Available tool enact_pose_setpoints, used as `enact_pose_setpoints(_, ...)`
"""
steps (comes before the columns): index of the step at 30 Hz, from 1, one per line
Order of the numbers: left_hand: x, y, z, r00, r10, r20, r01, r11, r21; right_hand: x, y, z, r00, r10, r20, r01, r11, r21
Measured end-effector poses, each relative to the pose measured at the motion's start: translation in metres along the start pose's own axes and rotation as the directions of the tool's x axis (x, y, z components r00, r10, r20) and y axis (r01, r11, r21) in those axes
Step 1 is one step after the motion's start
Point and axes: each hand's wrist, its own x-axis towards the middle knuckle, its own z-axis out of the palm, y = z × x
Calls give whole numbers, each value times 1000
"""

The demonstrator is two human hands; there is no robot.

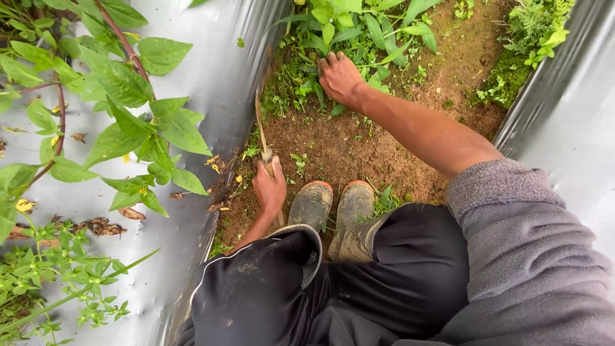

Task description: The person is weeding between rows of plants in a field using a hand sickle and manual pulling.

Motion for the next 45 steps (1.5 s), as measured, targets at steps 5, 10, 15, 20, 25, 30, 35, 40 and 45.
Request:
enact_pose_setpoints(5,-25,-14,-4,987,-142,77,135,986,99,-5,1,2,1000,12,-9,-12,1000,-3)
enact_pose_setpoints(10,12,14,5,999,-49,20,48,998,39,7,-4,14,998,50,32,-52,995,87)
enact_pose_setpoints(15,-14,4,3,992,-108,62,105,993,51,1,-5,9,999,37,33,-39,997,66)
enact_pose_setpoints(20,-9,4,13,995,21,-97,-17,999,48,-32,-5,-48,998,-11,57,23,975,-222)
enact_pose_setpoints(25,-15,8,13,993,41,-109,-37,999,35,-32,-6,-46,996,-7,86,28,970,-243)
enact_pose_setpoints(30,12,25,13,997,36,-70,-37,999,-8,-30,-4,-52,996,-15,89,38,965,-260)
enact_pose_setpoints(35,19,14,20,999,33,-22,-33,999,-19,-35,-2,-49,994,-30,102,60,951,-302)
enact_pose_setpoints(40,-10,17,6,999,-5,36,4,999,36,-20,-6,-28,996,29,79,-10,974,-228)
enact_pose_setpoints(45,17,48,10,999,43,-34,-42,999,18,-10,-11,-12,998,31,58,-19,982,-187)
